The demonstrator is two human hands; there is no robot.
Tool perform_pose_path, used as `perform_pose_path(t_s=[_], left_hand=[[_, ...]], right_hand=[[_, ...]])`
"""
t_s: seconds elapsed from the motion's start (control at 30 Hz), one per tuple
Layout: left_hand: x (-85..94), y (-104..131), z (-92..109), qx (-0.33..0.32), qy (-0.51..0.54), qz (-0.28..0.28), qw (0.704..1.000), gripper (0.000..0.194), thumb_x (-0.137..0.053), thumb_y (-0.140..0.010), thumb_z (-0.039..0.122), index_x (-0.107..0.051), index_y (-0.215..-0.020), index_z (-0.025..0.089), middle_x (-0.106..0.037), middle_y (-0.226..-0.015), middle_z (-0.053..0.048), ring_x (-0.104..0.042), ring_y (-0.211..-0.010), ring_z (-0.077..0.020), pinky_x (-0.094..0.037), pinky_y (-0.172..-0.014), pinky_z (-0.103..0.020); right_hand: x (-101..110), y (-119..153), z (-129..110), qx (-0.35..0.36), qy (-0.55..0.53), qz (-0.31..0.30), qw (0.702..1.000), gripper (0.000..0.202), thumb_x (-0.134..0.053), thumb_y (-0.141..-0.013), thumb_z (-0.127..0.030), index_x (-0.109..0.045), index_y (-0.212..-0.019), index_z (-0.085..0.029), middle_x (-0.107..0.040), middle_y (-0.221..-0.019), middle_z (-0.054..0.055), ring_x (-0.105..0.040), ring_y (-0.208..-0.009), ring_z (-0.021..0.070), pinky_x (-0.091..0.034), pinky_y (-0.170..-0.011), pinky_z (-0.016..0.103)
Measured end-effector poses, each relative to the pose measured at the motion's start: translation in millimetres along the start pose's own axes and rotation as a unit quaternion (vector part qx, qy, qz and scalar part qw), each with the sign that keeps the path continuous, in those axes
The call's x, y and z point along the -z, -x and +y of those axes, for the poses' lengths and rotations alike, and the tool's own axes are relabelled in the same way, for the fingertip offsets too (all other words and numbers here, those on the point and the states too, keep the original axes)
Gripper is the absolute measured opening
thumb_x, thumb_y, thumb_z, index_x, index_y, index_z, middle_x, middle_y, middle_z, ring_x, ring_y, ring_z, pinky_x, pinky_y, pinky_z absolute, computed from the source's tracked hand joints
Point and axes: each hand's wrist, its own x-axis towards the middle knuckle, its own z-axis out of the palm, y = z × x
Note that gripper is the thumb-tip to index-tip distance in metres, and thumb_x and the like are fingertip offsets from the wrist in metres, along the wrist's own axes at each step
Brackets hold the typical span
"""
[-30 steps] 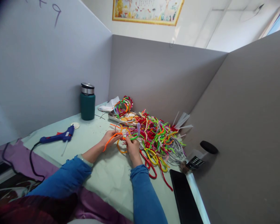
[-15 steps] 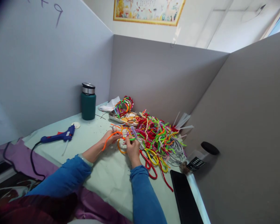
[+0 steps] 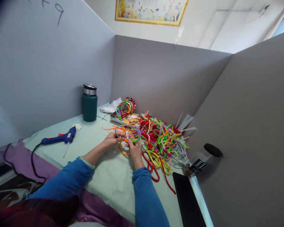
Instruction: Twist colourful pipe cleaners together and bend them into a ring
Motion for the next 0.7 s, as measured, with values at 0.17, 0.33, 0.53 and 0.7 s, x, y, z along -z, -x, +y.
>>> perform_pose_path(t_s=[0.17,0.33,0.53,0.7], left_hand=[[3.6,0,-3,-0.048,-0.068,-0.046,0.995,0.020,-0.072,-0.060,0.023,-0.069,-0.077,0.015,-0.064,-0.075,-0.006,-0.057,-0.069,-0.0160,-0.044,-0.067,-0.029],[5.1,-1,1,-0.074,-0.134,-0.034,0.988,0.018,-0.071,-0.061,0.025,-0.071,-0.075,0.014,-0.062,-0.066,-0.004,-0.052,-0.061,-0.0145,-0.040,-0.059,-0.027],[8.6,-6,-7,-0.102,-0.198,-0.024,0.975,0.020,-0.069,-0.065,0.031,-0.072,-0.075,0.014,-0.065,-0.074,-0.006,-0.055,-0.065,-0.0155,-0.041,-0.064,-0.027],[9.4,-8,-15,-0.093,-0.219,-0.041,0.970,0.024,-0.064,-0.069,0.033,-0.071,-0.077,0.011,-0.067,-0.074,-0.007,-0.057,-0.068,-0.0173,-0.042,-0.064,-0.027]], right_hand=[[4,-2,5,0.006,0.006,0.034,0.999,0.036,-0.054,-0.075,-0.039,-0.056,-0.047,-0.018,-0.053,-0.041,-0.002,-0.049,-0.043,0.0132,-0.036,-0.047,0.025],[6,-2,3,-0.003,0.016,0.038,0.999,0.039,-0.053,-0.077,-0.043,-0.054,-0.046,-0.019,-0.051,-0.039,-0.002,-0.048,-0.042,0.0133,-0.035,-0.048,0.025],[5,-1,0,0.010,0.044,0.038,0.998,0.040,-0.051,-0.079,-0.043,-0.055,-0.047,-0.019,-0.053,-0.041,-0.002,-0.050,-0.044,0.0140,-0.036,-0.051,0.025],[5,-1,-2,0.032,0.078,0.045,0.995,0.039,-0.051,-0.079,-0.040,-0.056,-0.047,-0.019,-0.058,-0.045,0.000,-0.054,-0.049,0.0154,-0.038,-0.054,0.026]])
